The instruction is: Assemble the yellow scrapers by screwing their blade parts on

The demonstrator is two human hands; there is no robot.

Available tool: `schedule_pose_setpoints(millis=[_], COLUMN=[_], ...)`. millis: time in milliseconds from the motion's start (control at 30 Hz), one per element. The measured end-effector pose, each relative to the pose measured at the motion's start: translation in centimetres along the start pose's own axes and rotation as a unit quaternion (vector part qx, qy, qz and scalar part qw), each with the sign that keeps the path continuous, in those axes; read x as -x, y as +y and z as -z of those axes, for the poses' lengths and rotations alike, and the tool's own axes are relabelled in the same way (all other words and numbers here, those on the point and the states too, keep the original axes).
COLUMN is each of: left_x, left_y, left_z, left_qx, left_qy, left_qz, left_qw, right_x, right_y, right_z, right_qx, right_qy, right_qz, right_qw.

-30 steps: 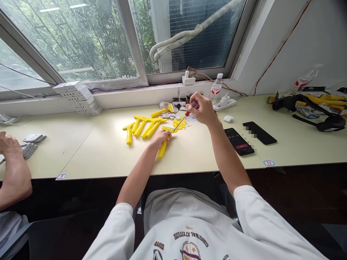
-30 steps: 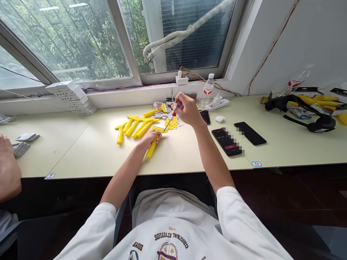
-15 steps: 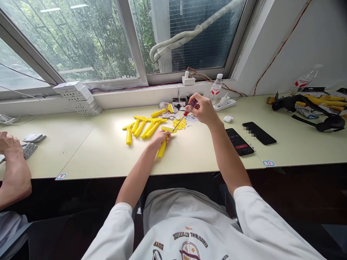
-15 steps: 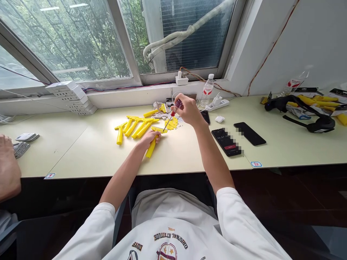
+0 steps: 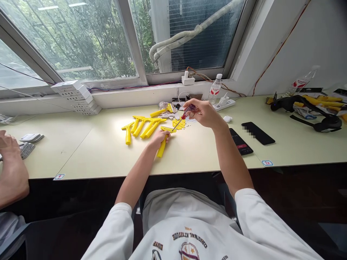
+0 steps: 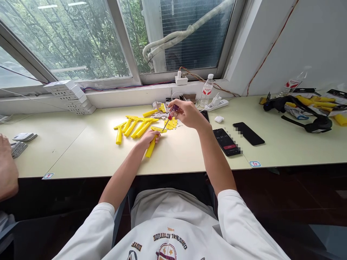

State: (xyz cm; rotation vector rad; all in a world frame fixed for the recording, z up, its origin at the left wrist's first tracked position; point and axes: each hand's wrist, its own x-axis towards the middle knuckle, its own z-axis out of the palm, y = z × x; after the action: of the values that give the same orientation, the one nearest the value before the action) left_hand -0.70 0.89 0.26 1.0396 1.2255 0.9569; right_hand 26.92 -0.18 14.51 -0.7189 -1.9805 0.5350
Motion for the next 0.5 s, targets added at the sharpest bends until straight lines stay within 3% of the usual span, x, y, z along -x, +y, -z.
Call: schedule_pose_setpoints(millis=[300,500], left_x=[0.8,1.2], left_y=[0.6,1.1], left_z=[-0.3,-0.5], left_qx=[-0.007,-0.004], left_qy=[0.005,0.004], left_qz=[0.015,0.018], left_qw=[1.000,1.000], right_x=[-0.2,0.3], right_y=[0.5,0.5], right_z=[-1.9,-1.1], right_qx=[0.097,0.034], right_qy=[0.116,0.083], right_qz=[0.000,-0.007], right_qw=[0.988,0.996])
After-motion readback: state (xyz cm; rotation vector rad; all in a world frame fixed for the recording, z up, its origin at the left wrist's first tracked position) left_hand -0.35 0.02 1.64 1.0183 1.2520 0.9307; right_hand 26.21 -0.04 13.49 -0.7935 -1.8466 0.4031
